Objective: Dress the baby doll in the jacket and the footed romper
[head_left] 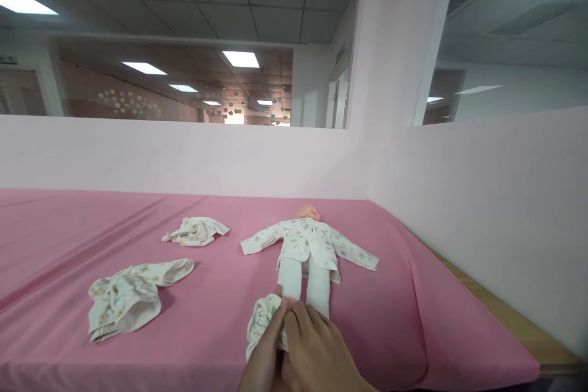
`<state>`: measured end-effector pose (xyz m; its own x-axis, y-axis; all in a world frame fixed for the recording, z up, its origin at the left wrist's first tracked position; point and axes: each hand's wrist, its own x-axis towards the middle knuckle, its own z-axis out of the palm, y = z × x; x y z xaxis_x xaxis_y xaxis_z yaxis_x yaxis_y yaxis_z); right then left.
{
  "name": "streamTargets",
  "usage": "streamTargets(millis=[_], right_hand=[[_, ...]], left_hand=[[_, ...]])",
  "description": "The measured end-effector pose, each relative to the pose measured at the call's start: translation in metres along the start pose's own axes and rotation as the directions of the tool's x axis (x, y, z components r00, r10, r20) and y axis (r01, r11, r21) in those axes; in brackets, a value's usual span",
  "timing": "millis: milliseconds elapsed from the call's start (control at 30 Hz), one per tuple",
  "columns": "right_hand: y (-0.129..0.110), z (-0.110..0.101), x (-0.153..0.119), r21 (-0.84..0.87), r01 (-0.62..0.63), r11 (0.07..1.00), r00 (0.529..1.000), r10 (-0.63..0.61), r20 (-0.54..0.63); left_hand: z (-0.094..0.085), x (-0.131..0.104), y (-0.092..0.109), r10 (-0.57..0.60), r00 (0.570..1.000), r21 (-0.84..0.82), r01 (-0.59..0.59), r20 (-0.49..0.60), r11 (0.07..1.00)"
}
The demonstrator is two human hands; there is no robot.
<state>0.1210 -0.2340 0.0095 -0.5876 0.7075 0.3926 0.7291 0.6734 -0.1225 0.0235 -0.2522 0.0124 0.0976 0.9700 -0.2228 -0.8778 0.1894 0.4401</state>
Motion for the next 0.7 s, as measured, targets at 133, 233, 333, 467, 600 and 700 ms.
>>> streamTargets(millis=[133, 233, 333, 467, 600, 700], right_hand=[[0.002, 0.000, 0.002, -0.017, 0.030, 0.999, 1.000, -0.030, 0.010], [0.004, -0.017, 0.005, 0.165, -0.102, 0.981, 0.991, 0.087, 0.100], [0.009, -0.033, 0.008, 0.386, -0.251, 0.888, 0.966, 0.203, 0.161], [0.015, -0.040, 0.010, 0.521, -0.276, 0.808, 0.961, 0.220, 0.169], [0.017, -0.037, 0.014, 0.576, -0.293, 0.763, 0.956, 0.230, 0.181], [0.018, -0.032, 0.016, 0.581, -0.272, 0.767, 0.962, 0.213, 0.170]], left_hand=[[-0.005, 0.002, -0.001, -0.012, 0.999, 0.006, 0.012, 0.045, 1.000], [-0.005, 0.001, 0.001, -0.049, 0.996, 0.008, 0.049, 0.079, 0.999], [-0.005, -0.001, 0.002, -0.120, 0.987, 0.037, 0.116, 0.109, 0.993], [-0.008, 0.000, 0.002, -0.170, 0.980, 0.068, 0.163, 0.100, 0.984], [-0.012, 0.004, 0.002, -0.139, 0.988, 0.087, 0.134, 0.060, 0.987], [-0.014, 0.007, 0.002, -0.083, 0.994, 0.108, 0.075, 0.066, 0.991]])
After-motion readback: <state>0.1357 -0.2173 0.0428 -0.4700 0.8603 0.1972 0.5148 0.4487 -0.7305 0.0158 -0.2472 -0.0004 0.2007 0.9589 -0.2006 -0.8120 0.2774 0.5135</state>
